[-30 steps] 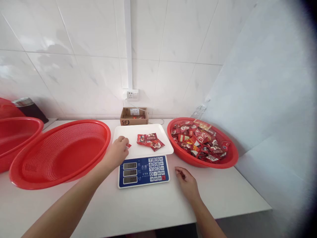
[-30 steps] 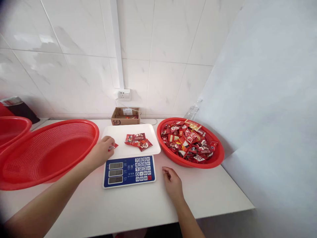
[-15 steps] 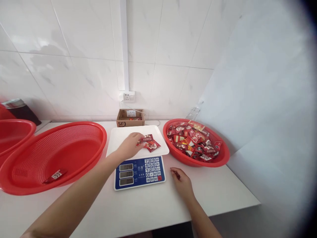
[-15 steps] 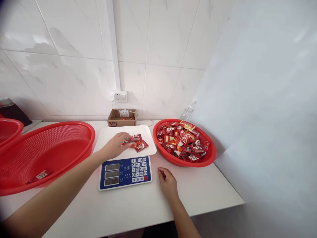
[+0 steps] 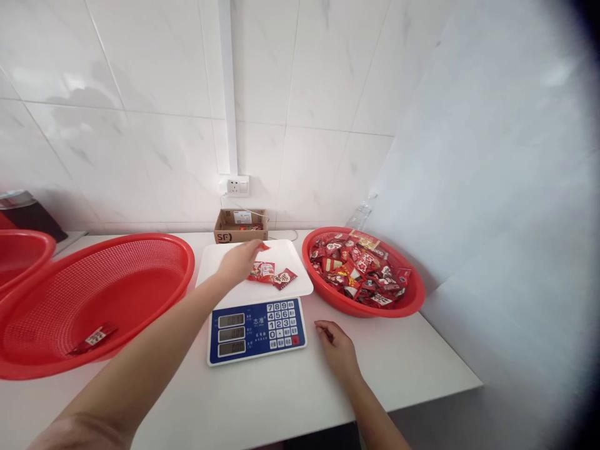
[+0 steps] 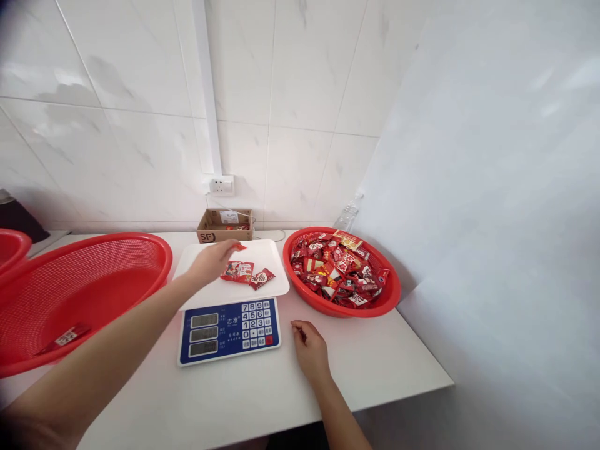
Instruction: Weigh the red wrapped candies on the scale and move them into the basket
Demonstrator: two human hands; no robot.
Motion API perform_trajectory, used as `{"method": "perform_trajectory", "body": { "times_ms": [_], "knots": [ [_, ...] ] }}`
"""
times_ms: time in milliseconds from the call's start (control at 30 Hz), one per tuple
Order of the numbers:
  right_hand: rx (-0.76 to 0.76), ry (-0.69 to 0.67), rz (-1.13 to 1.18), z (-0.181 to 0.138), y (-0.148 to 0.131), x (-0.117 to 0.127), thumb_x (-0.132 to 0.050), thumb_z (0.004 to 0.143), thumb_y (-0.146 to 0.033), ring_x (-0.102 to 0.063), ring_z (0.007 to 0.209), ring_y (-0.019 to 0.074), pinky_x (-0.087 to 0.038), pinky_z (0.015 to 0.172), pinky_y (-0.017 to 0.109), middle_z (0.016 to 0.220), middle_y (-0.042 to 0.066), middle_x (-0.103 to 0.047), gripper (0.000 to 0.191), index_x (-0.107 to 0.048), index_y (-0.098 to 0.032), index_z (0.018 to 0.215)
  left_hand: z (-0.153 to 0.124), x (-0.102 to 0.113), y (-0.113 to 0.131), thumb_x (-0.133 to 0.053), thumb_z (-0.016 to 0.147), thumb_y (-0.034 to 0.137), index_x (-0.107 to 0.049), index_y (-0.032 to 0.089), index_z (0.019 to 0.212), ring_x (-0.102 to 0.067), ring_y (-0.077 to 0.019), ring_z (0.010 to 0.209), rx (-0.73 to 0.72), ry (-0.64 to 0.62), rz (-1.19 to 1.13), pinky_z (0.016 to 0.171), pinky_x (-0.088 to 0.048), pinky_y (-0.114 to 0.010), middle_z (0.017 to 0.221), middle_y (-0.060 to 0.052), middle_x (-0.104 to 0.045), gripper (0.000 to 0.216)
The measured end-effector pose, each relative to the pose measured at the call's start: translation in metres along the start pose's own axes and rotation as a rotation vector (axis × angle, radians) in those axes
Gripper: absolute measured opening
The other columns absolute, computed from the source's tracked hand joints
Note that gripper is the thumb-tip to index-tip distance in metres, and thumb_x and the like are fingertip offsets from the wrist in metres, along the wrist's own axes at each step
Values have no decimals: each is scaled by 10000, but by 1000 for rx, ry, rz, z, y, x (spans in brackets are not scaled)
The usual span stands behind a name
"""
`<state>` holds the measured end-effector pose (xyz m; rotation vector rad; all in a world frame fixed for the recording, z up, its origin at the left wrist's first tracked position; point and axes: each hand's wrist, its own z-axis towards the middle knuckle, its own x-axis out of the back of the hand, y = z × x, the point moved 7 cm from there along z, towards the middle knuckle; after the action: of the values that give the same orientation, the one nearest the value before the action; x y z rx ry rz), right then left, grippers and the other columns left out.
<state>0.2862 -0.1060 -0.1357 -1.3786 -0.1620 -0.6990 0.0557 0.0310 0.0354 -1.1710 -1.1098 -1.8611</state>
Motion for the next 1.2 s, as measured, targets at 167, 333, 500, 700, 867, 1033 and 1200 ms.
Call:
{"method": "perform_trajectory", "body": {
  "times_ms": [167,333,500,700,867,1033,1200],
  "knots": [
    [17,-9,-11,0,-2,0,-461,776,-352,-616,809,192,-486,768,317,888,61,-670,250,-641,-203,863,-49,69,-75,-240,866,237,-393,222,1277,-556,-278,1032,287,167,164,788,-466,-407,1249,-109,-517,439],
    [16,-25,-32,2,-2,-2,-457,775,-361,-614,823,194,-481,782,322,900,63,-668,259,-640,-202,866,-73,72,-105,-329,838,255,-348,109,1317,-220,-306,1319,296,195,190,1031,-260,-496,1391,-158,-344,502],
    [-8,-18,-34,2,1,-3,-466,770,-359,-616,824,195,-482,786,324,902,61,-670,251,-641,-205,863,-47,-1,-28,-322,842,482,-376,181,1307,-222,-221,1330,10,-69,-46,1063,-237,-433,1418,-100,-332,557],
    [7,12,-19,0,-3,0,-465,770,-339,-621,815,198,-488,778,329,883,55,-674,234,-646,-211,843,-14,-61,36,-344,749,655,-388,313,1284,-149,-370,1324,-9,-311,52,928,-189,-686,1447,-94,-267,637],
    [14,12,-7,-1,-7,2,-467,773,-331,-620,816,199,-491,772,328,881,52,-675,222,-649,-218,834,-2,-64,37,-435,786,430,-580,243,1047,-428,-306,1143,-27,-291,118,836,-409,-499,1208,-115,-503,352],
    [4,-3,1,0,-6,0,-465,776,-334,-617,823,195,-485,776,320,887,51,-671,226,-645,-214,839,-11,-37,27,-360,833,298,-549,193,1067,-452,-276,1096,-13,-179,171,801,-447,-427,1213,-122,-481,319],
    [25,-5,-4,0,-7,0,-461,781,-317,-614,822,191,-482,773,318,883,53,-670,222,-645,-208,845,-37,42,-25,-286,865,354,-521,200,1085,-441,-285,1118,118,81,284,816,-453,-431,1276,-106,-444,357]
  ]
}}
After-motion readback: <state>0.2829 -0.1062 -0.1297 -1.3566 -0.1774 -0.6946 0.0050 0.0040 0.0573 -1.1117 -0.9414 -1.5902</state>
